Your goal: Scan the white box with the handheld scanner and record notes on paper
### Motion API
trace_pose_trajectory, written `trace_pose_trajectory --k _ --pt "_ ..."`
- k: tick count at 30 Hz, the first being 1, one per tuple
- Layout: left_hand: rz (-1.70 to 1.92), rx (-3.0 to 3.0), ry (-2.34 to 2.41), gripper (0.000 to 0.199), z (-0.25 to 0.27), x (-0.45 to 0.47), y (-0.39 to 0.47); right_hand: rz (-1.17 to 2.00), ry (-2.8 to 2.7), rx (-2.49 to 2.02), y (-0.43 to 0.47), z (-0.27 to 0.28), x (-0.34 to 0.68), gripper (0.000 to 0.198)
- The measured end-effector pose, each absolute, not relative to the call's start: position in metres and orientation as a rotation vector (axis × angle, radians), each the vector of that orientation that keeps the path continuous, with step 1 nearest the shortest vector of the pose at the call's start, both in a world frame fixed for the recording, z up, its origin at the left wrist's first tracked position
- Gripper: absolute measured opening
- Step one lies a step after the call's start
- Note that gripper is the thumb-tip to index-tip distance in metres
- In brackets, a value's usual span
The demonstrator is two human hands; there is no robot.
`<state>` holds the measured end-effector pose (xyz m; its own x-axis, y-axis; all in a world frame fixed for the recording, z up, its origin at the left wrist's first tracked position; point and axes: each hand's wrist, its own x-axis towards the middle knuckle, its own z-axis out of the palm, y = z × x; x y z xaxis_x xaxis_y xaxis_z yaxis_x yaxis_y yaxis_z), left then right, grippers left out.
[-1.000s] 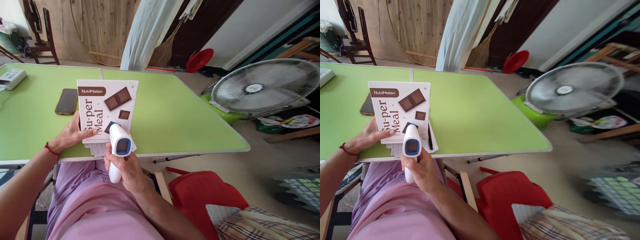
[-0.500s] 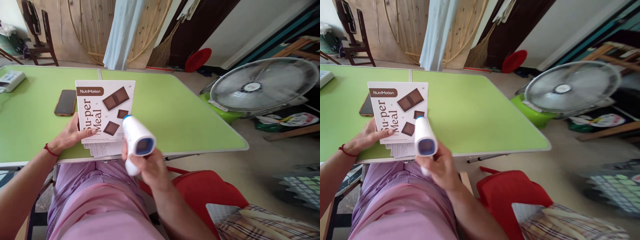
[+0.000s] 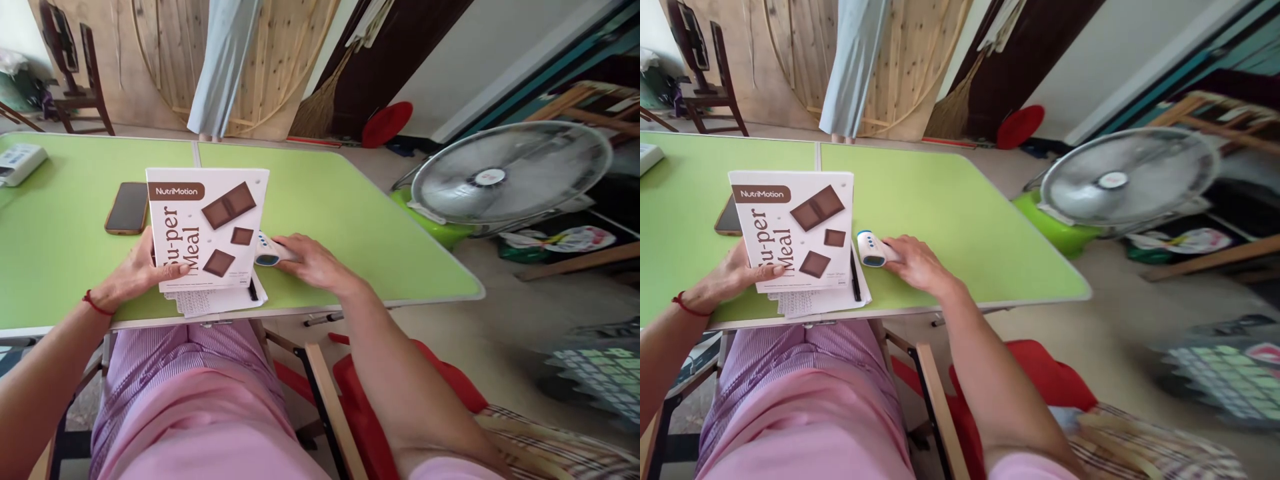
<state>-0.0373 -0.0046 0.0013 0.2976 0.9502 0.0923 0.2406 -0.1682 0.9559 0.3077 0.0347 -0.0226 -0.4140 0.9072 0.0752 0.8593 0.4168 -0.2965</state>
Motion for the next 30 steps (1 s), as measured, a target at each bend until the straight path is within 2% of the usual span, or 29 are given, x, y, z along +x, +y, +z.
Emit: trace_pose_trajectory --k 5,8,12,17,22,27,30 --pt "0.941 1.633 1.082 0.077 0.004 -0.037 -0.005 0.120 -2.351 -1.473 0.017 -0.009 0.296 0.038" --pt "0.927 1.636 1.111 0.078 0.004 -0.038 -0.005 0.202 -2.227 -1.391 -0.005 0.000 0.272 0.025" --pt "0.984 1.653 1.094 0.077 0.007 -0.036 -0.006 0.215 -2.309 -1.599 -0.026 0.002 0.237 0.014" --pt "1.116 1.704 1.225 0.077 0.009 -0.033 -0.004 0.116 -2.259 -1.805 -0.026 -0.010 0.216 0.024" --pt "1.138 1.872 1.324 0.070 0.000 -0.036 0.005 0.129 -2.172 -1.696 -0.022 -0.022 0.221 0.032" --pt "1.016 2.071 1.408 0.057 -0.006 -0.039 0.008 0.351 -2.041 -1.439 -0.036 -0.016 0.245 0.035" --pt "0.932 2.249 1.595 0.063 -0.004 -0.040 -0.004 0.505 -1.875 -1.251 -0.050 -0.013 0.260 0.034"
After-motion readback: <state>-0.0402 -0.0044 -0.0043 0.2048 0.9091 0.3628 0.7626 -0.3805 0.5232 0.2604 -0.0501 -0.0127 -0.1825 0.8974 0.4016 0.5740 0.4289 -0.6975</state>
